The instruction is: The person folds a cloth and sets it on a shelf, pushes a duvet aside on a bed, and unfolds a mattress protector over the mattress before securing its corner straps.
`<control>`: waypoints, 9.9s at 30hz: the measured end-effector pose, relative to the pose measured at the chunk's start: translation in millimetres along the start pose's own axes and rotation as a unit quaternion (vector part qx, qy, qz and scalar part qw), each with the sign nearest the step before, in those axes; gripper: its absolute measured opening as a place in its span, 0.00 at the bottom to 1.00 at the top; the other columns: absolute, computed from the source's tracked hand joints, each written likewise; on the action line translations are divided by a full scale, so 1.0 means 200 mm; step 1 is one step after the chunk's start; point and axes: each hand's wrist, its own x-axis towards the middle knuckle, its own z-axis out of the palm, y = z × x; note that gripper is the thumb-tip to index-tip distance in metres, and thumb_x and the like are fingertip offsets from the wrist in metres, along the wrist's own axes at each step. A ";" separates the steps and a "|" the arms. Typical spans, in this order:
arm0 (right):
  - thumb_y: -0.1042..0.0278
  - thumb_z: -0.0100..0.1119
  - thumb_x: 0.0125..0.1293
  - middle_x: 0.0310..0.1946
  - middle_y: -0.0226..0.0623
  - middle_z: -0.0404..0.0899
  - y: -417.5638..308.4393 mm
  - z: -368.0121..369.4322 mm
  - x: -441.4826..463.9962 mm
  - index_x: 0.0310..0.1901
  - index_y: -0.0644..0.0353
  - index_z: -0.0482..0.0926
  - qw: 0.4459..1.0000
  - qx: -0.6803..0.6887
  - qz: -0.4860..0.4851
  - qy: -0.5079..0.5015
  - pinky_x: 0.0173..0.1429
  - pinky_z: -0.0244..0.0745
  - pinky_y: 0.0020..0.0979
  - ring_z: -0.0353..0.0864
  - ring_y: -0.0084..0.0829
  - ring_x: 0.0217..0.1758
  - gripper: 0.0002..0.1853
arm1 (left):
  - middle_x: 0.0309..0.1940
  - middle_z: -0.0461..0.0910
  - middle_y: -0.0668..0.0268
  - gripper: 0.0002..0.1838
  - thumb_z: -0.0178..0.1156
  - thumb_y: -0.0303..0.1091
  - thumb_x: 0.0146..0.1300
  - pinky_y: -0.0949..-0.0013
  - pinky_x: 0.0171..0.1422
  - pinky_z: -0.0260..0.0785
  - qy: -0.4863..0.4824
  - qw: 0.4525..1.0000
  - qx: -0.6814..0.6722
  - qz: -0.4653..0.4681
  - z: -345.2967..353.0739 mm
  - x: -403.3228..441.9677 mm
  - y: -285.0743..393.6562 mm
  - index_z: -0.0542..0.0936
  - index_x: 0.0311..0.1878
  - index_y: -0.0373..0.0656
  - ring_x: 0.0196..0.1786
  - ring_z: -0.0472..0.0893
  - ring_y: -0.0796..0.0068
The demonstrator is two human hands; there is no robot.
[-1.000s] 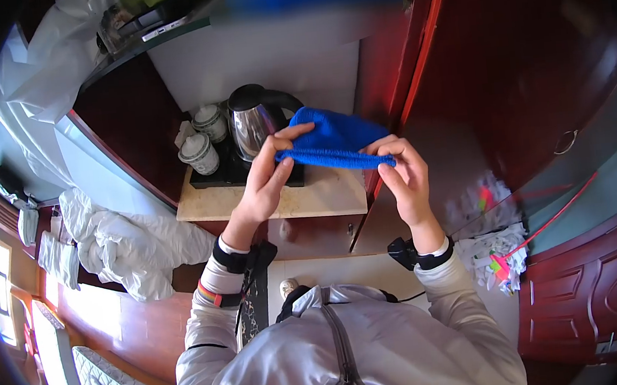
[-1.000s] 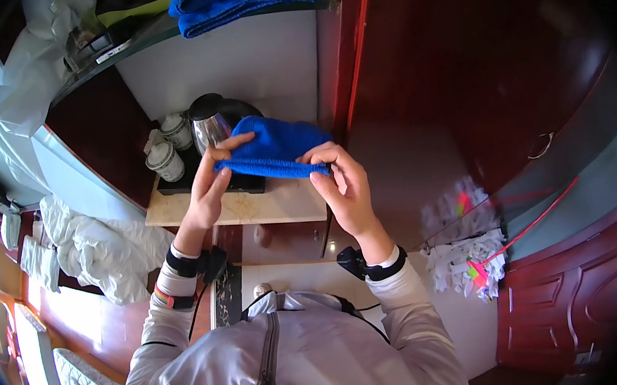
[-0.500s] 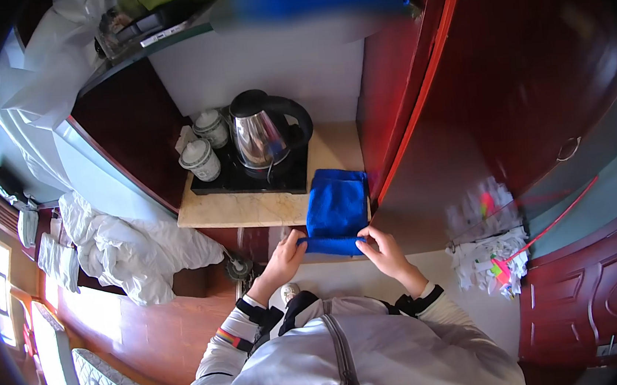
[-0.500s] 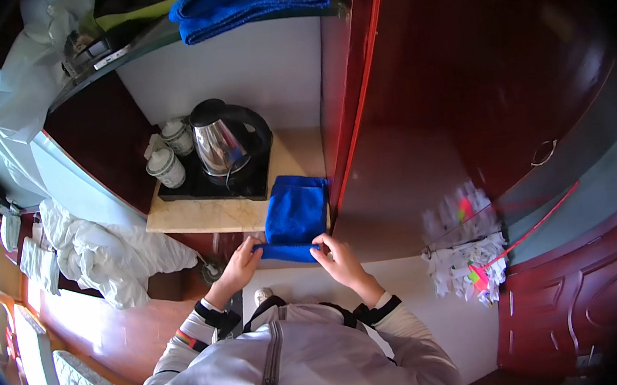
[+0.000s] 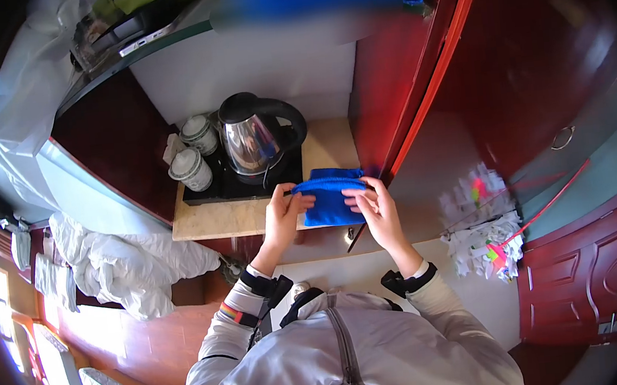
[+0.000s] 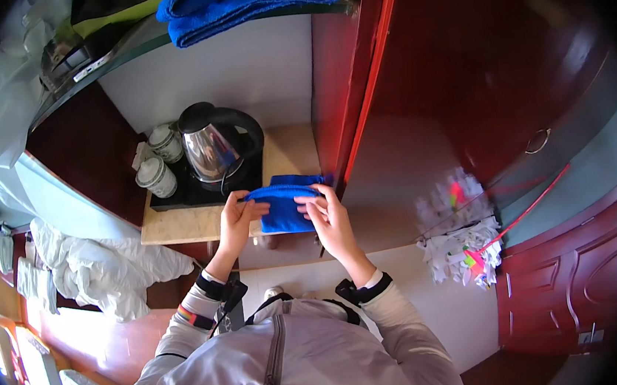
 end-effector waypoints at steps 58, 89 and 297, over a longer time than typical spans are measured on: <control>0.58 0.58 0.64 0.56 0.56 0.69 0.30 0.25 0.14 0.62 0.60 0.70 0.832 -0.545 -0.103 0.026 0.59 0.68 0.45 0.72 0.52 0.54 0.27 | 0.62 0.66 0.49 0.25 0.60 0.26 0.57 0.55 0.63 0.68 -0.239 0.885 0.362 0.168 -0.10 0.10 0.02 0.71 0.60 0.38 0.61 0.71 0.45; 0.57 0.50 0.68 0.56 0.40 0.73 -0.29 0.09 -1.15 0.57 0.56 0.72 0.834 -0.475 0.021 0.281 0.73 0.50 0.51 0.70 0.39 0.61 0.20 | 0.52 0.72 0.49 0.20 0.57 0.25 0.56 0.54 0.57 0.68 -0.700 0.681 0.044 0.210 0.90 -0.61 -0.02 0.72 0.53 0.35 0.54 0.73 0.49; 0.90 0.46 0.54 0.21 0.40 0.74 -0.03 1.49 -1.14 0.28 0.66 0.74 0.568 0.043 -0.273 -0.775 0.30 0.72 0.27 0.77 0.32 0.24 0.09 | 0.45 0.80 0.55 0.14 0.56 0.38 0.65 0.61 0.55 0.72 0.636 0.650 0.250 -0.332 0.54 -3.11 0.00 0.78 0.49 0.40 0.49 0.80 0.58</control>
